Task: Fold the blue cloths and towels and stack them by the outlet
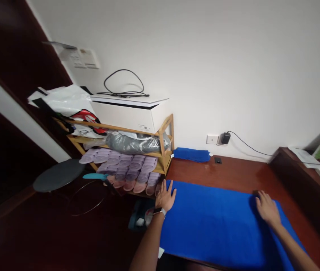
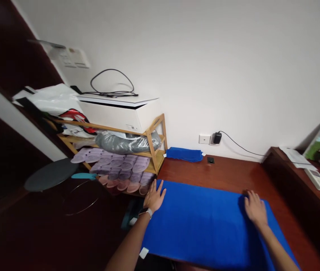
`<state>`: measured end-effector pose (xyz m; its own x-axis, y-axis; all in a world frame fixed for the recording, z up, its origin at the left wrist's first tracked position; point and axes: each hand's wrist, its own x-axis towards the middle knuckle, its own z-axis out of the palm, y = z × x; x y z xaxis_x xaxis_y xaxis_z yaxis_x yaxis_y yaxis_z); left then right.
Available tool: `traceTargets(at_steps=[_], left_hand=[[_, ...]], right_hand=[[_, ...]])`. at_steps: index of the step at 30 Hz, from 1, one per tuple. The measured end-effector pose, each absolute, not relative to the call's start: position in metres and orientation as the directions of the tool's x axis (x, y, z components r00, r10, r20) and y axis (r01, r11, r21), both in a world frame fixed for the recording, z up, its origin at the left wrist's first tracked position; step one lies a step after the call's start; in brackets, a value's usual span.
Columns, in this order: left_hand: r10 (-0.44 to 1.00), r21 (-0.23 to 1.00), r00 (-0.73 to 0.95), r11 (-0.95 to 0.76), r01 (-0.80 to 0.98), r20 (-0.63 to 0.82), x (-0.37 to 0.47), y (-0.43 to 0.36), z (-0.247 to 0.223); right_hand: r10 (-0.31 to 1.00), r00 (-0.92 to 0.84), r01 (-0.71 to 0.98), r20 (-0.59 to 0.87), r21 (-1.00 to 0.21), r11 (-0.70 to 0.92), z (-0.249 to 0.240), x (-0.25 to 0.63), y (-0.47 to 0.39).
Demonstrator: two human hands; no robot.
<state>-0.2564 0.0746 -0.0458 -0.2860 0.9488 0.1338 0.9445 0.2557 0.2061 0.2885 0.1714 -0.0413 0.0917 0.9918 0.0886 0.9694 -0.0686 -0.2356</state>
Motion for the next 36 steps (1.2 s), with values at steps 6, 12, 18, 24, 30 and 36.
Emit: traceTargets(at_steps=[6,12,18,24,30,36], left_hand=[[0.949,0.244,-0.252,0.202,0.948,0.192,-0.256,0.07,-0.045],[0.965,0.24,-0.221,0.183,0.953,0.142,-0.258,0.069,-0.043],[0.966,0.227,-0.232,0.202,0.953,0.116,-0.258,0.072,-0.039],[0.963,0.219,-0.232,0.199,0.955,0.136,-0.262,0.076,-0.046],[0.968,0.172,-0.195,0.168,0.971,0.155,-0.266,0.082,-0.05],[0.975,0.095,-0.197,0.188,0.978,0.106,-0.268,0.084,-0.045]], right_hand=[[0.862,-0.498,0.793,0.097,-0.351,0.497,-0.008,0.003,0.129],[0.773,-0.632,0.726,-0.053,-0.389,0.567,-0.008,-0.109,0.097],[0.899,-0.435,0.872,-0.047,-0.268,0.408,-0.035,0.054,0.125],[0.999,0.017,0.987,-0.028,-0.158,-0.021,-0.07,0.317,0.154],[0.988,0.153,0.972,-0.001,-0.18,-0.151,-0.082,0.396,0.157],[0.987,0.157,0.969,-0.017,-0.191,-0.158,-0.078,0.383,0.155]])
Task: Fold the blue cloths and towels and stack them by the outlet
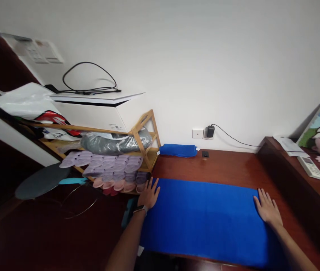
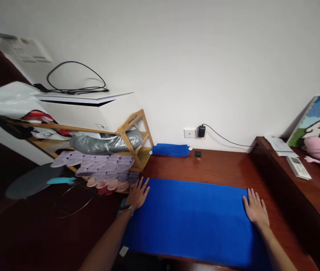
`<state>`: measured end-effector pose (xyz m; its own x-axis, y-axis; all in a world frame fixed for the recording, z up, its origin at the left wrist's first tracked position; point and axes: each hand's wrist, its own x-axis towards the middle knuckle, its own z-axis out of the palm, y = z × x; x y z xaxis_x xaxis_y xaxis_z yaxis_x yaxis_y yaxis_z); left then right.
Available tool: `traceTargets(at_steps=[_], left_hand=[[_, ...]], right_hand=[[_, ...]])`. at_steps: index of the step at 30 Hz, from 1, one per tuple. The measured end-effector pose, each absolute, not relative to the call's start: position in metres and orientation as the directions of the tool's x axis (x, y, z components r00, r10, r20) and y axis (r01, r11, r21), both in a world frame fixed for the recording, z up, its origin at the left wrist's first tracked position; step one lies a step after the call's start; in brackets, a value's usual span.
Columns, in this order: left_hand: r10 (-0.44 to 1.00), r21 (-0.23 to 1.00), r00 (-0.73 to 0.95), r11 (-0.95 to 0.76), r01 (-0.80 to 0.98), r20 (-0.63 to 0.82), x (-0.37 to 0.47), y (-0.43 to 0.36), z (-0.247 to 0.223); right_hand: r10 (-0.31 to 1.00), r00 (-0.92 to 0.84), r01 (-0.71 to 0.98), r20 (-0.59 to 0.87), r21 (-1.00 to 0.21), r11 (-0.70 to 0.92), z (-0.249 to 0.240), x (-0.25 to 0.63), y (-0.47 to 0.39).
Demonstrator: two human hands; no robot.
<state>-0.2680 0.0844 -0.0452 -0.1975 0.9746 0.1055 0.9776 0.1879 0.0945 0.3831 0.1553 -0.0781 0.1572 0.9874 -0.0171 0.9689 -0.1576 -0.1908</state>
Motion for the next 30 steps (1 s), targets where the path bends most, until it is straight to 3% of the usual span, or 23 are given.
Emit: traceTargets(at_steps=[4,8,16,22,24,26,30], left_hand=[[0.978,0.03,-0.204,0.202,0.979,0.045,-0.267,0.091,-0.038],[0.977,-0.003,-0.194,0.195,0.981,0.091,-0.254,0.104,-0.034],[0.973,0.15,-0.179,0.157,0.976,0.145,-0.238,0.107,-0.048],[0.964,0.185,-0.184,0.148,0.971,0.194,-0.234,0.102,-0.048],[0.964,0.185,-0.182,0.146,0.972,0.195,-0.233,0.101,-0.047],[0.966,0.187,-0.181,0.146,0.971,0.187,-0.233,0.1,-0.047],[0.965,0.19,-0.179,0.143,0.971,0.191,-0.233,0.099,-0.047]], right_hand=[[0.987,0.162,0.966,-0.017,-0.202,-0.162,-0.074,0.383,0.155],[0.987,0.161,0.96,-0.007,-0.23,-0.158,-0.072,0.38,0.155],[0.982,0.187,0.931,-0.011,-0.316,-0.181,-0.081,0.387,0.16],[0.972,0.236,0.911,-0.002,-0.347,-0.222,-0.062,0.367,0.169],[0.982,0.16,0.946,0.105,-0.301,-0.122,-0.046,0.318,0.166],[0.983,-0.042,0.965,0.18,-0.248,0.087,-0.028,0.242,0.158],[0.919,-0.392,0.875,0.034,-0.294,0.384,0.001,0.058,0.134]])
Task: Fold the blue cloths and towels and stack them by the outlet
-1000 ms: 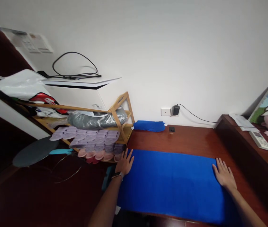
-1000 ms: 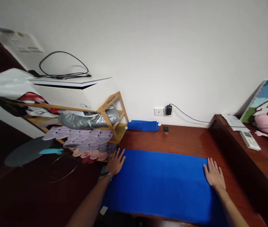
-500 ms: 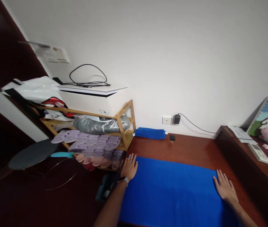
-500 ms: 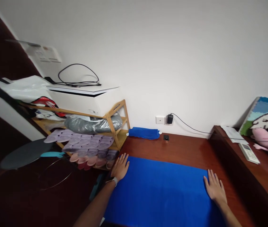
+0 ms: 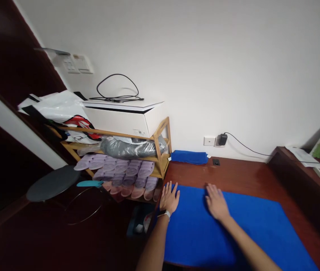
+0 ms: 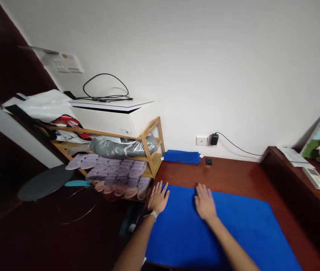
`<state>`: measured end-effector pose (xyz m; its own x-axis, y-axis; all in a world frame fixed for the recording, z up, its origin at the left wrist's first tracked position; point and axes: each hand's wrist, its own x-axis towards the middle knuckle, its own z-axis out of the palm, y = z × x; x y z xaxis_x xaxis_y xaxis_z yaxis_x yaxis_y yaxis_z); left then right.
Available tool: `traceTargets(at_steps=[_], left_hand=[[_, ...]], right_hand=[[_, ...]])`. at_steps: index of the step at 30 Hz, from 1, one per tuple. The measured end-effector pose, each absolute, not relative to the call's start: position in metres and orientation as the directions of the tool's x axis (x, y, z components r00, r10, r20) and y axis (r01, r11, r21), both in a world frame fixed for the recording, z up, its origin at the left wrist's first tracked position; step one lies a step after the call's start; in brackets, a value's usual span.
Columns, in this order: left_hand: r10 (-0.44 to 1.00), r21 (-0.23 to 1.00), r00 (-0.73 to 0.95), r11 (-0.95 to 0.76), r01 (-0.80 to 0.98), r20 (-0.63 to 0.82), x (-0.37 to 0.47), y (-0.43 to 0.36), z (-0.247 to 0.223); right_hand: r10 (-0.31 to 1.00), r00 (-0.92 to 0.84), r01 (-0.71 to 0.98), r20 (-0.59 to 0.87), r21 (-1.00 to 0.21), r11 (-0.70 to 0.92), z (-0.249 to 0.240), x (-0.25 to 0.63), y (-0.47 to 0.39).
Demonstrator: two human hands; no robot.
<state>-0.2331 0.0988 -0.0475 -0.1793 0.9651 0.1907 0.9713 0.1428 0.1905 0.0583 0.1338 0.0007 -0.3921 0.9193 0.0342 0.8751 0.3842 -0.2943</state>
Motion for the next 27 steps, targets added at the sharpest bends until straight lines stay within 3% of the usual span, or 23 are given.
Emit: traceTargets(at_steps=[4,7,11,18,21,27], left_hand=[[0.961,0.164,-0.186,0.154,0.974,0.205,-0.234,0.1,-0.05],[0.961,0.157,-0.192,0.162,0.974,0.2,-0.236,0.102,-0.051],[0.963,0.146,-0.195,0.169,0.975,0.187,-0.236,0.104,-0.05],[0.968,0.091,-0.192,0.179,0.98,0.163,-0.237,0.108,-0.048],[0.969,0.053,-0.18,0.174,0.983,0.168,-0.24,0.11,-0.051],[0.973,-0.009,-0.16,0.163,0.987,0.164,-0.246,0.116,-0.057]], right_hand=[[0.846,-0.528,0.791,-0.072,-0.404,0.459,0.004,-0.055,0.117],[0.844,-0.533,0.782,-0.057,-0.415,0.466,-0.009,-0.052,0.119],[0.917,-0.399,0.866,0.009,-0.327,0.379,-0.042,0.066,0.134],[0.994,0.105,0.981,-0.015,-0.164,-0.106,-0.077,0.352,0.159],[0.986,0.167,0.973,-0.023,-0.159,-0.168,-0.079,0.393,0.16],[0.984,0.169,0.975,-0.046,-0.139,-0.174,-0.078,0.383,0.159]])
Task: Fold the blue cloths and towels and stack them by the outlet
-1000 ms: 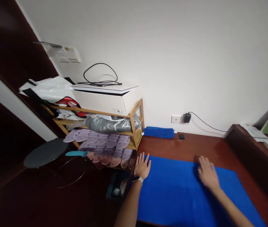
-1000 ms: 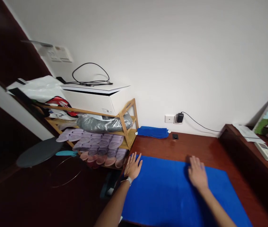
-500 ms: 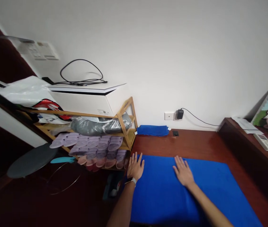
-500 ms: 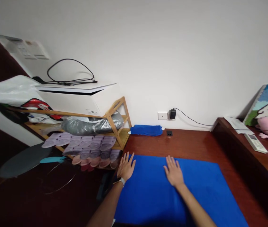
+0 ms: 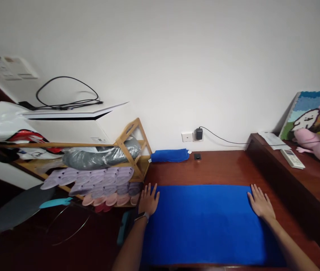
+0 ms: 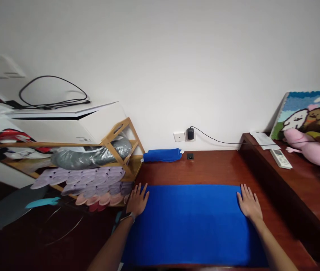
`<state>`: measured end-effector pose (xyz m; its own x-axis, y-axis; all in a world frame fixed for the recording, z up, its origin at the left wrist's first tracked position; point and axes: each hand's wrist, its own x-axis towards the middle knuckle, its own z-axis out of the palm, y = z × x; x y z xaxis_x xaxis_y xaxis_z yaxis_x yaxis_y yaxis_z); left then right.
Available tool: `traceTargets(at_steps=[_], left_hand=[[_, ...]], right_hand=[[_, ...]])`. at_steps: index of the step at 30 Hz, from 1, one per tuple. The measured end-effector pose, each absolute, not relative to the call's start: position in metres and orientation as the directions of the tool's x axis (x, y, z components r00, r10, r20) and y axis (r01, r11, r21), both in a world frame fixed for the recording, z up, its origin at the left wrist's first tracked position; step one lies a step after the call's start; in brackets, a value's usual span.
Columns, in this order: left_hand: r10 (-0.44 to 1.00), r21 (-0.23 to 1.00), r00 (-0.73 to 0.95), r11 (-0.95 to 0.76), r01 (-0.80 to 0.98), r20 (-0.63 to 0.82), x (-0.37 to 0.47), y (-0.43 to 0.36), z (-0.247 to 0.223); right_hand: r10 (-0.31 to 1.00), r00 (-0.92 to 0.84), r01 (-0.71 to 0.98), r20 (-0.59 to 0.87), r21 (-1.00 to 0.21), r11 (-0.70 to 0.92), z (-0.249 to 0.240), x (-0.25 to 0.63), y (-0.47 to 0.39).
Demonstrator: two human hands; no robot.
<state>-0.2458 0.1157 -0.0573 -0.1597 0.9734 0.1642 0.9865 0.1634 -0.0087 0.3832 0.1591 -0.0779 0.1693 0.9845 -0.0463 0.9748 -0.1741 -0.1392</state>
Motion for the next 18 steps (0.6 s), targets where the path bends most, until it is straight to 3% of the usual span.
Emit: traceTargets(at_steps=[6,12,15,18], left_hand=[[0.98,-0.026,-0.16,0.164,0.986,0.119,-0.242,0.118,-0.049],[0.953,0.1,-0.111,0.086,0.991,0.282,-0.242,0.067,-0.058],[0.95,0.133,-0.026,-0.016,0.991,0.31,-0.246,0.025,-0.062],[0.949,0.126,0.053,-0.096,0.987,0.31,-0.247,-0.007,-0.057]], right_hand=[[0.976,0.198,0.969,-0.094,-0.133,-0.21,-0.07,0.38,0.16],[0.958,0.221,0.958,-0.18,-0.146,-0.249,-0.046,0.373,0.167],[0.98,0.197,0.963,0.017,-0.191,-0.19,-0.029,0.328,0.161],[0.978,-0.04,0.962,0.203,-0.256,0.092,-0.015,0.232,0.131]])
